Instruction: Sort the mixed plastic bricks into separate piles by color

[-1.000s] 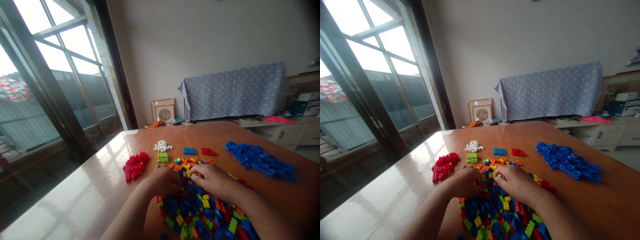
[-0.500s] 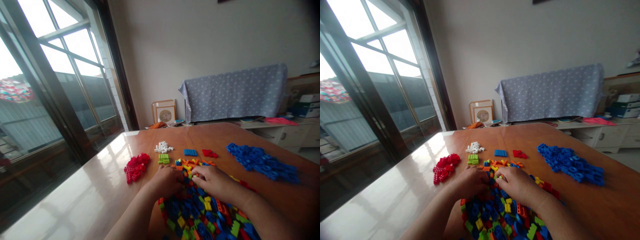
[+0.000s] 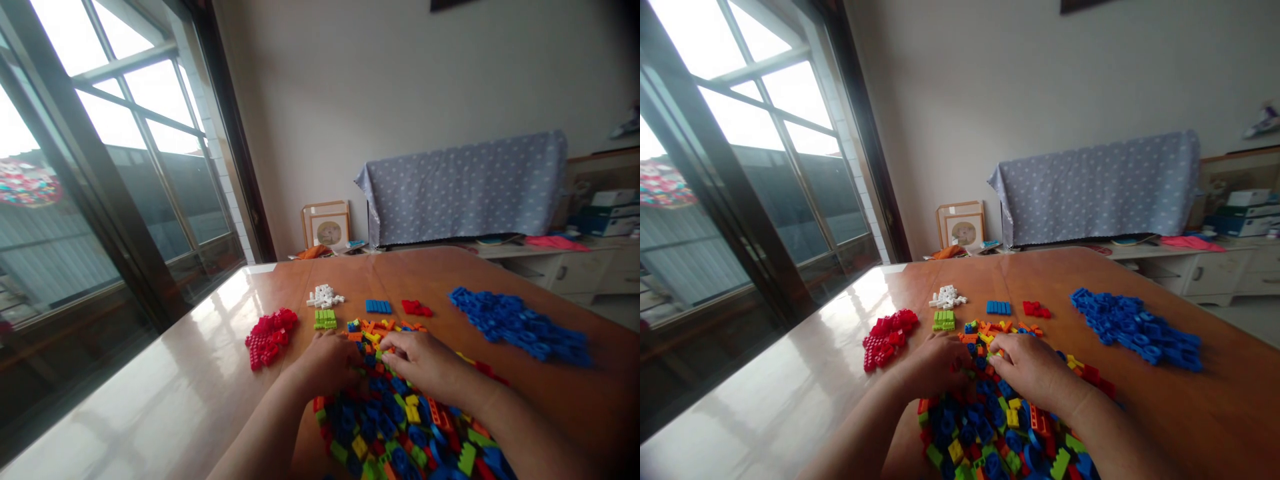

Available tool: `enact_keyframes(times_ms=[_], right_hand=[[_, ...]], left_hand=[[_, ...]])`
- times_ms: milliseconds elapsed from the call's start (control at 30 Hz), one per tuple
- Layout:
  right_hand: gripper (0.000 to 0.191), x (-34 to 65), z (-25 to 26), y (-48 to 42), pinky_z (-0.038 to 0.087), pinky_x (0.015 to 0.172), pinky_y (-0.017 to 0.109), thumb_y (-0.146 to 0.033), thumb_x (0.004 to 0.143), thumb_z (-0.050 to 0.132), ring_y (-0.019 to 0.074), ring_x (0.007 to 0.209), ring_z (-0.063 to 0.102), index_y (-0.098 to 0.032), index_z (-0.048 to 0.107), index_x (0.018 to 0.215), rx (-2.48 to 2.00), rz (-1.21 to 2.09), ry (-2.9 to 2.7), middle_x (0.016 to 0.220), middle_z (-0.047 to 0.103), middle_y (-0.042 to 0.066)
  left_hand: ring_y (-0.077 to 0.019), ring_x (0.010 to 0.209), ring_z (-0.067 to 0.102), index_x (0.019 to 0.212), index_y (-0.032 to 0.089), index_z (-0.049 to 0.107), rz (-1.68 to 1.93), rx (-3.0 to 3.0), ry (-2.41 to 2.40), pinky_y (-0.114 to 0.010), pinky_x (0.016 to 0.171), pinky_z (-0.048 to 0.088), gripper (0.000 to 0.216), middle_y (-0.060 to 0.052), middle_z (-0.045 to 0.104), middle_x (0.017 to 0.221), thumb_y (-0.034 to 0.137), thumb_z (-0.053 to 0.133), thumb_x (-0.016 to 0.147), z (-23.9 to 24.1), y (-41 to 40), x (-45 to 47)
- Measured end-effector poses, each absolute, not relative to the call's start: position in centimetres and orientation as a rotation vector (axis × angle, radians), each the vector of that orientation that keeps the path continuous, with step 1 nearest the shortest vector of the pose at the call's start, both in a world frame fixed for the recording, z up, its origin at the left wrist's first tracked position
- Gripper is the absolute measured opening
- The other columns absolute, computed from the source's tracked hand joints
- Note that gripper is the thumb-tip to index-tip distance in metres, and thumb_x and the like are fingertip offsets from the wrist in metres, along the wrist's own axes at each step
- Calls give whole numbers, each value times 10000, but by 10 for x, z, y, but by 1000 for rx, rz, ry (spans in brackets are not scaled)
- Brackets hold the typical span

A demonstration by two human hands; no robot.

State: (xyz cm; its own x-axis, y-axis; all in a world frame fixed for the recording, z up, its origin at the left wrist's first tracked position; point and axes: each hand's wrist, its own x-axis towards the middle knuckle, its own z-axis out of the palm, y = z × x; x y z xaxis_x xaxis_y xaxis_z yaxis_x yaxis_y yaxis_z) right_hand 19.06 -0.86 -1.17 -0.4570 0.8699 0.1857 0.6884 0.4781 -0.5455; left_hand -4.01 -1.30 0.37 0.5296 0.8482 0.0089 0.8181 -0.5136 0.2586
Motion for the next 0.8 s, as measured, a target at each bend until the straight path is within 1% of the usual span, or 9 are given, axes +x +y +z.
enact_keyframes(times_ms=[100,167,233,300,400,567,800], right_hand=[[175,191,-13,-9,297,570,248,-352,862,557,155,638,571,-255,695,907,-1315,556,-2283,720,671,-2],[179,191,-13,-9,290,560,248,-358,864,553,153,620,562,-253,692,910,-1323,565,-2285,702,662,-4],[185,190,-13,-9,290,559,247,-362,869,549,153,618,561,-251,689,919,-1320,572,-2284,694,657,-3],[188,190,-12,-10,295,563,245,-363,871,546,155,628,566,-248,686,921,-1315,573,-2280,705,660,-1],[188,190,-8,-11,303,570,242,-361,876,542,154,640,568,-245,684,917,-1305,575,-2275,719,663,1],[189,190,-7,-14,307,572,240,-356,877,542,148,628,560,-237,685,907,-1295,593,-2285,700,654,-2],[188,191,-11,-11,289,560,242,-364,876,536,147,618,554,-249,682,906,-1320,587,-2294,698,656,-8]], left_hand=[[-207,860,577,746,244,700,224,2561,1446,-317,860,405,106,-5,692,791,334,727,697,-1,-11,-40],[-188,812,579,707,236,690,253,2547,1446,-303,842,409,89,-1,686,756,322,705,724,-2,-9,-43],[-166,766,578,747,233,702,302,2497,1433,-271,773,419,79,1,689,772,309,680,747,-2,-7,-50],[-150,740,577,832,229,713,408,2434,1469,-242,691,413,112,-2,691,819,296,657,763,0,-5,-61],[-151,741,576,861,214,704,604,2355,1688,-235,650,395,130,-17,674,827,283,627,781,2,1,-81],[-166,773,575,801,206,677,730,2292,1999,-246,669,392,70,-31,652,827,238,624,769,-9,17,-104],[-180,851,568,851,220,674,772,2258,2140,-255,716,391,150,-38,626,903,152,593,745,-41,41,-109]])
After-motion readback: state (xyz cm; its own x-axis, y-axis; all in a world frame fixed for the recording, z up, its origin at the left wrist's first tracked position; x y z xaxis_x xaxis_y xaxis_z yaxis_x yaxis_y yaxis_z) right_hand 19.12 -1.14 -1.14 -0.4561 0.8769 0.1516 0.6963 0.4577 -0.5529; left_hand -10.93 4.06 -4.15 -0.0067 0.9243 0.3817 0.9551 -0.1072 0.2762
